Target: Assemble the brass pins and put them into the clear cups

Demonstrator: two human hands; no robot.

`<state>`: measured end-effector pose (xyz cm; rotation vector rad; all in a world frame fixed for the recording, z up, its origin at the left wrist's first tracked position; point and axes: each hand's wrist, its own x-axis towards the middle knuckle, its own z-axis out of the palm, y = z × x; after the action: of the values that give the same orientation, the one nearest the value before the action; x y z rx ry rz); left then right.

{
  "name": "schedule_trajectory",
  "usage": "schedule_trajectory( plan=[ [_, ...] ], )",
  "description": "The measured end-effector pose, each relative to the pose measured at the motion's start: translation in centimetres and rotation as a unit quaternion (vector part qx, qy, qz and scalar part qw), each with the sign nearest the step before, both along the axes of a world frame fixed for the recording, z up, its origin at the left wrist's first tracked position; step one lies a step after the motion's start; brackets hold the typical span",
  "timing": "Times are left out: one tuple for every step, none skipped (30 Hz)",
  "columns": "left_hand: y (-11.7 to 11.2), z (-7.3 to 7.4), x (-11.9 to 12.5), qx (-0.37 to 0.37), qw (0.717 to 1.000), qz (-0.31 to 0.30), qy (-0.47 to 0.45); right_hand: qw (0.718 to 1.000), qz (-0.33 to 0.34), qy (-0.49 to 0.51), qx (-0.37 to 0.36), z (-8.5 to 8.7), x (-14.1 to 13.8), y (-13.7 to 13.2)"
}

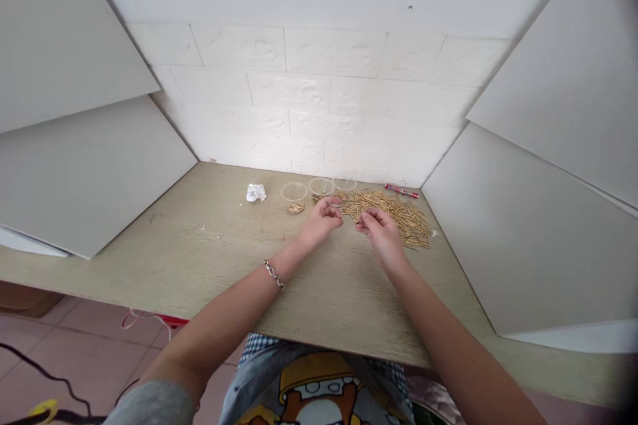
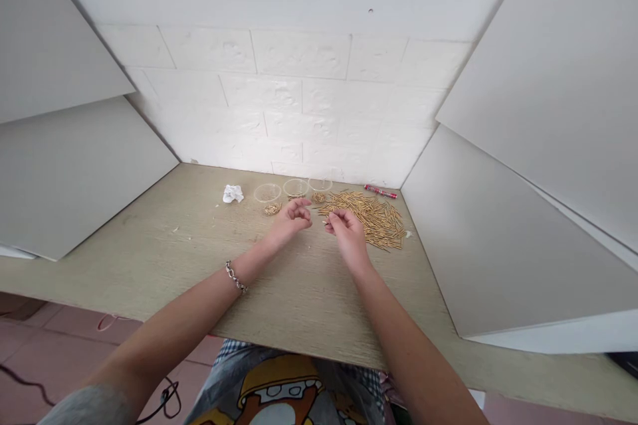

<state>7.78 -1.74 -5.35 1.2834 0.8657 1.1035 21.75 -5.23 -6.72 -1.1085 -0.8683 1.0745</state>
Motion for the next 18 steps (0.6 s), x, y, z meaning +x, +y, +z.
schedule_trajectory(
  plan=[
    [0.00,-0.01,0.01,0.001,1.000,0.000,0.002,1.000,0.000,0.000,0.000,-0.02,-0.01,0.02],
    [0.01,-0.03,0.02,0.003,1.000,0.000,0.004,1.000,0.000,0.000,0.000,-0.03,-0.02,0.03],
    [0.03,-0.06,0.03,0.003,1.000,0.000,0.005,1.000,0.000,0.000,-0.001,-0.02,-0.03,0.04],
    [0.04,-0.09,0.03,0.004,1.000,0.000,0.006,1.000,0.000,0.000,-0.001,-0.01,-0.04,0.05],
    [0.05,-0.12,0.04,0.003,1.000,0.000,0.007,1.000,-0.001,0.000,-0.003,0.01,-0.05,0.06],
    [0.05,-0.14,0.04,0.003,1.000,0.001,0.009,1.000,-0.002,0.001,-0.004,0.03,-0.06,0.07],
    [0.04,-0.15,0.04,0.003,1.000,0.002,0.010,1.000,-0.003,0.003,-0.005,0.04,-0.07,0.07],
    [0.02,-0.16,0.05,0.003,1.000,0.002,0.011,1.000,-0.003,0.006,-0.005,0.04,-0.07,0.08],
    [0.00,-0.16,0.05,0.003,1.000,0.002,0.012,1.000,-0.003,0.008,-0.005,0.03,-0.07,0.09],
    [-0.02,-0.17,0.05,0.004,1.000,0.001,0.012,1.000,-0.002,0.009,-0.004,0.01,-0.07,0.09],
    [-0.04,-0.17,0.05,0.004,1.000,-0.001,0.011,1.000,0.000,0.010,-0.003,-0.01,-0.06,0.10],
    [-0.05,-0.18,0.05,0.003,1.000,-0.002,0.011,1.000,0.001,0.011,-0.002,-0.05,-0.05,0.10],
    [-0.05,-0.20,0.06,0.002,1.000,-0.003,0.010,1.000,0.002,0.010,-0.001,-0.08,-0.04,0.10],
    [-0.04,-0.22,0.06,0.001,1.000,-0.003,0.009,1.000,0.002,0.010,-0.001,-0.11,-0.03,0.09],
    [-0.02,-0.25,0.07,0.000,1.000,-0.004,0.010,1.000,0.003,0.009,0.000,-0.14,-0.03,0.09],
    [0.01,-0.28,0.07,-0.001,1.000,-0.004,0.010,1.000,0.004,0.008,0.000,-0.16,-0.03,0.09],
    [0.03,-0.30,0.07,-0.001,1.000,-0.005,0.011,1.000,0.004,0.008,-0.001,-0.16,-0.03,0.09],
    [0.06,-0.33,0.07,-0.002,1.000,-0.005,0.011,1.000,0.005,0.008,-0.001,-0.16,-0.04,0.09]
  ],
)
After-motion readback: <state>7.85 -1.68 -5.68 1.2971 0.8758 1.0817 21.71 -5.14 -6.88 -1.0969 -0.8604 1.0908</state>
